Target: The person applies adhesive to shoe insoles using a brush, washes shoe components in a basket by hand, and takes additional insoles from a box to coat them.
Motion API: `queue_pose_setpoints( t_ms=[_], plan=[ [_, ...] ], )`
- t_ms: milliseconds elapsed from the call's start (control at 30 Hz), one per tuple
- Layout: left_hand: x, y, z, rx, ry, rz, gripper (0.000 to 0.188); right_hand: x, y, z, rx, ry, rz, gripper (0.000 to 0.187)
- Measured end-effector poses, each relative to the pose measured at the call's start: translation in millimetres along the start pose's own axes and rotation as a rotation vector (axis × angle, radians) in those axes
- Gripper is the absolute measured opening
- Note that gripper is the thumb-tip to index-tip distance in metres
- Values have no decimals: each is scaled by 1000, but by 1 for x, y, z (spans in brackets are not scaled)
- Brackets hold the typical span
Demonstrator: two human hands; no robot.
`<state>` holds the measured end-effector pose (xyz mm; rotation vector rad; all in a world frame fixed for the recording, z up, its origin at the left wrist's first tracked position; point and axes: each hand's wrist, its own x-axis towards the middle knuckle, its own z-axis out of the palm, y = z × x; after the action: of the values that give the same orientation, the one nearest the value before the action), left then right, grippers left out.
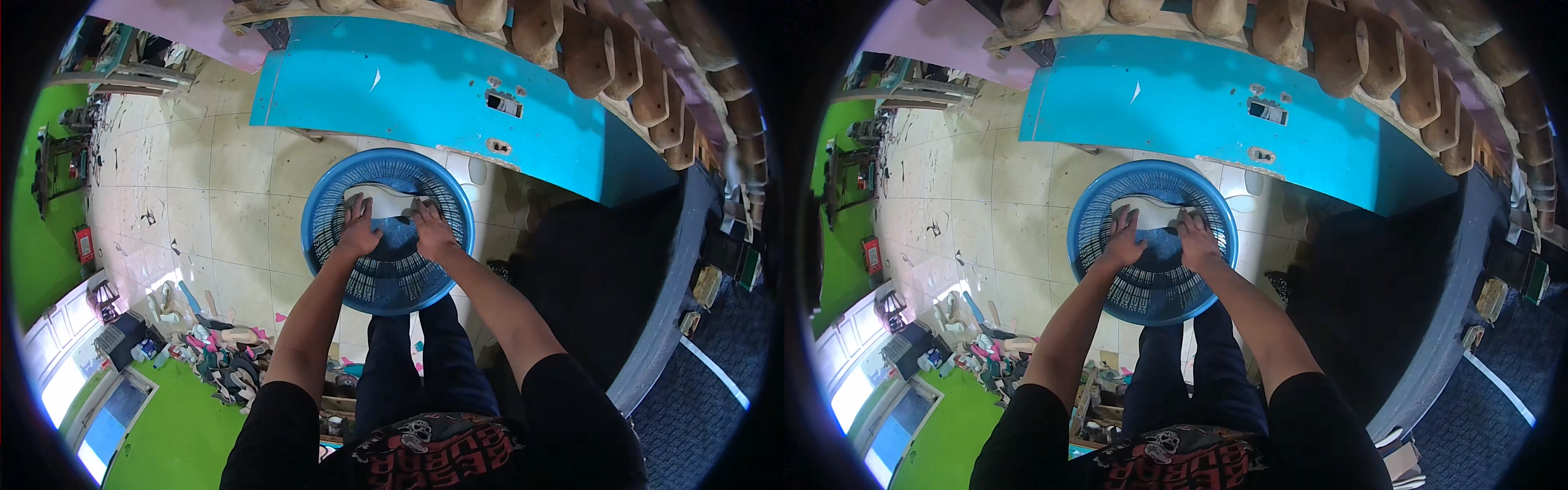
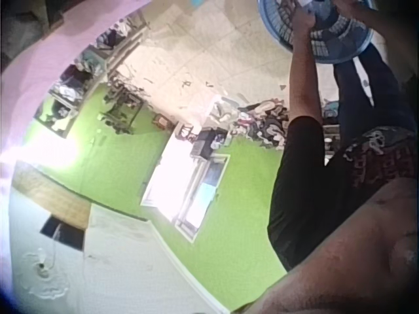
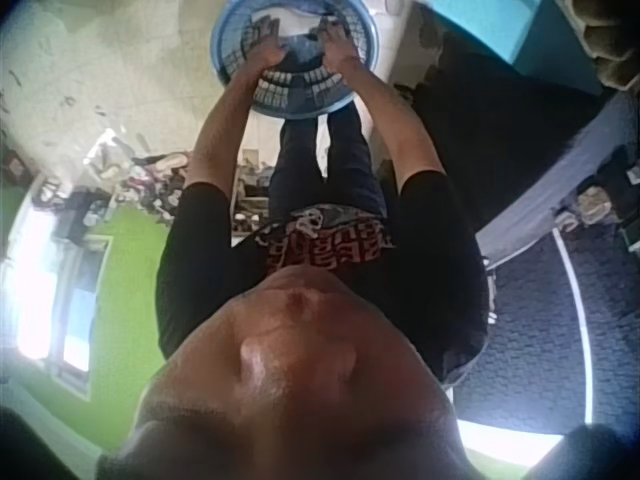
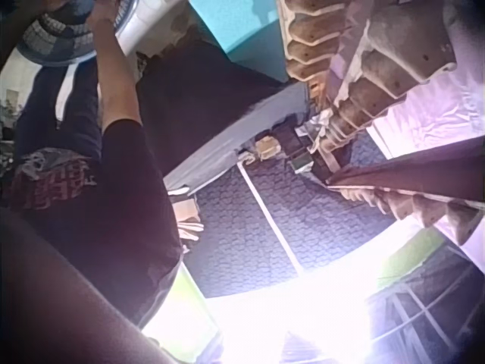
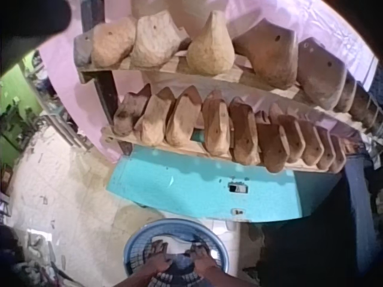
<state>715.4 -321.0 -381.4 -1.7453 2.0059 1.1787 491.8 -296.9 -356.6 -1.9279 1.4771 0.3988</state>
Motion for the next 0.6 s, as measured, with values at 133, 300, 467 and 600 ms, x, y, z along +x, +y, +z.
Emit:
queue_pose_setpoints(
  t_ms=[133, 300, 467, 600],
  plan=[
    [1, -7, -2, 127, 1, 45, 101, 8, -2, -4, 14, -32, -26, 74],
    [4, 10, -12, 239, -141, -24, 104, 23, 2, -12, -38, -141, 5, 78],
    [6, 19, -2, 179, -204, -203, 102, 16, -11, -5, 32, -155, 0, 82],
    [14, 56, -8, 279, -308, -194, 97, -16, 31, 25, 43, 104, -88, 53]
  ],
)
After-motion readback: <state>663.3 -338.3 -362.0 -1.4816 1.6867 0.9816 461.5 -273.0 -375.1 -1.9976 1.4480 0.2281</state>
